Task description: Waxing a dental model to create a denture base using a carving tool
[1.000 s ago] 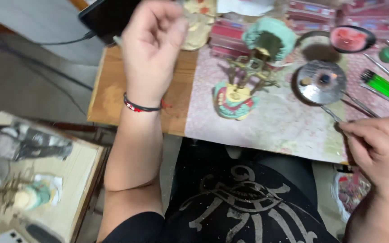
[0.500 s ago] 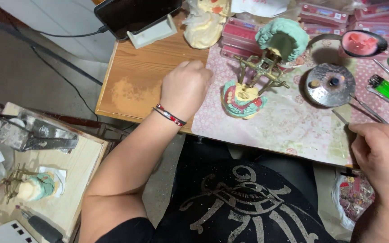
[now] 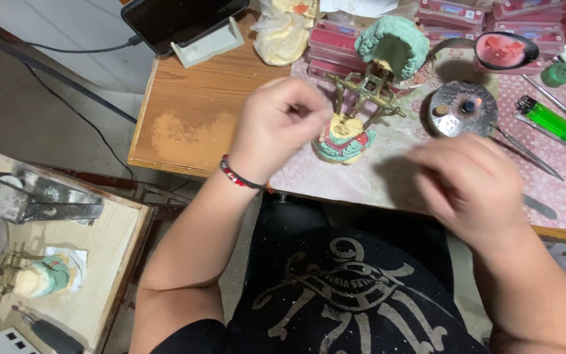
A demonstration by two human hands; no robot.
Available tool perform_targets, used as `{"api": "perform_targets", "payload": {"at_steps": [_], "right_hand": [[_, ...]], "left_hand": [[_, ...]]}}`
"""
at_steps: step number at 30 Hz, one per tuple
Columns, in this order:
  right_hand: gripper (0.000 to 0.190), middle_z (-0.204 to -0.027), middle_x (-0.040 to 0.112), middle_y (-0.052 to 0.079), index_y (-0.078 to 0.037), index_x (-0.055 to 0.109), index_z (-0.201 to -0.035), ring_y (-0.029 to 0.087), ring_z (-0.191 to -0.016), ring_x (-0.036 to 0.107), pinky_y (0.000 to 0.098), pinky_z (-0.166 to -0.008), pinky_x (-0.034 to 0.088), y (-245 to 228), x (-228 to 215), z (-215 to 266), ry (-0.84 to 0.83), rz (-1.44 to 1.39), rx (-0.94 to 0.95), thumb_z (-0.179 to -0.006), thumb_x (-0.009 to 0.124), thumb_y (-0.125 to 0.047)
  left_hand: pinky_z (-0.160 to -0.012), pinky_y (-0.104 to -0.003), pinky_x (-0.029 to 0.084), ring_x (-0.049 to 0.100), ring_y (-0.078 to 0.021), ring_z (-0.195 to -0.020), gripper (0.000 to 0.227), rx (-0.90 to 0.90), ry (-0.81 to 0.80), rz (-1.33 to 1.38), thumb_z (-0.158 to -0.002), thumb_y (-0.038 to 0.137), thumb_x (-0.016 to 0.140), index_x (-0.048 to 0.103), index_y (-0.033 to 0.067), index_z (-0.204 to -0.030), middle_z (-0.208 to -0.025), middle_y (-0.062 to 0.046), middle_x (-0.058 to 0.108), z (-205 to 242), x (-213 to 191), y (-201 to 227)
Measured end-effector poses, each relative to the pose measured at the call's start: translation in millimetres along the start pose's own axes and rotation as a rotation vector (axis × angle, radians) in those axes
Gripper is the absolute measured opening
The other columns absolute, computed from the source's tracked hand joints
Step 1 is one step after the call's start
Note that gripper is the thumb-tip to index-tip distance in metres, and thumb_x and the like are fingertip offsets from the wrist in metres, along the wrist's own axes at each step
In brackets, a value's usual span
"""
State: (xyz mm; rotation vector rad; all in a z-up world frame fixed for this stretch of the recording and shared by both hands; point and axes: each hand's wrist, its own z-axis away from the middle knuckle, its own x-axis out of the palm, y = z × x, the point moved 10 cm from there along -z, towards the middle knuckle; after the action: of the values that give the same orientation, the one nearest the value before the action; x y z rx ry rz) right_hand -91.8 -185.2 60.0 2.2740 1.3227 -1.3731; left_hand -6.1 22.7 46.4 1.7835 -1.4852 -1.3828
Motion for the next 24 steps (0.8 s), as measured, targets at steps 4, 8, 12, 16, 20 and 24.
{"api": "perform_targets", "payload": {"at_steps": [4,8,12,16,20,24], "right_hand": [[0.01,-0.105,0.075,0.016,0.0,0.072,-0.112,0.032,-0.092,0.071,0.0434,-0.088,0.057,-8,11,-45,-0.033,-0.047,-0.042,-0.102,0.073,0.0],[0.021,-0.104,0.077,0.008,-0.007,0.074,-0.119,0.025,-0.091,0.072,0.0359,-0.081,0.055,8,30,-63,-0.171,-0.126,0.024,-0.099,0.077,-0.011],[0.017,-0.098,0.076,0.008,-0.006,0.078,-0.112,0.021,-0.087,0.073,0.0312,-0.08,0.056,8,31,-69,-0.187,-0.279,-0.003,-0.096,0.08,-0.013],[0.018,-0.099,0.077,0.011,-0.003,0.079,-0.113,0.024,-0.088,0.074,0.0331,-0.081,0.057,4,24,-69,-0.144,-0.251,-0.085,-0.097,0.081,-0.012],[0.017,-0.1,0.075,0.017,0.002,0.076,-0.115,0.029,-0.089,0.073,0.0383,-0.082,0.057,3,19,-69,-0.128,-0.241,-0.184,-0.102,0.076,-0.009],[0.017,-0.094,0.071,0.014,0.0,0.073,-0.116,0.031,-0.08,0.068,0.0394,-0.072,0.051,12,27,-65,-0.175,-0.178,-0.224,-0.105,0.073,-0.013]], "left_hand": [[-0.063,-0.022,0.046,0.059,-0.0057,-0.07,0.01,-0.063,-0.088,0.209,-0.088,0.009,0.077,0.07,0.0126,-0.083,-0.08,0.004,0.067,-1,31,1],[-0.064,-0.02,0.049,0.055,-0.0039,-0.071,0.031,-0.114,-0.178,0.38,-0.088,0.002,0.081,0.054,0.0168,-0.091,-0.08,0.006,0.058,-4,46,-7],[-0.061,-0.019,0.045,0.048,-0.0016,-0.068,0.043,-0.131,-0.193,0.405,-0.083,0.0,0.082,0.044,0.0186,-0.09,-0.076,0.007,0.05,-4,49,-11],[-0.062,-0.019,0.047,0.05,-0.0013,-0.068,0.044,-0.105,-0.169,0.466,-0.084,-0.001,0.081,0.042,0.0179,-0.088,-0.075,0.007,0.054,-4,48,-7],[-0.066,-0.021,0.049,0.056,-0.0027,-0.07,0.044,-0.056,-0.122,0.501,-0.086,0.005,0.083,0.041,0.0168,-0.088,-0.077,0.005,0.063,-4,45,0],[-0.068,-0.021,0.048,0.056,-0.0027,-0.072,0.039,-0.013,-0.056,0.397,-0.086,0.013,0.085,0.046,0.0155,-0.087,-0.079,0.006,0.064,-3,40,1]]}}
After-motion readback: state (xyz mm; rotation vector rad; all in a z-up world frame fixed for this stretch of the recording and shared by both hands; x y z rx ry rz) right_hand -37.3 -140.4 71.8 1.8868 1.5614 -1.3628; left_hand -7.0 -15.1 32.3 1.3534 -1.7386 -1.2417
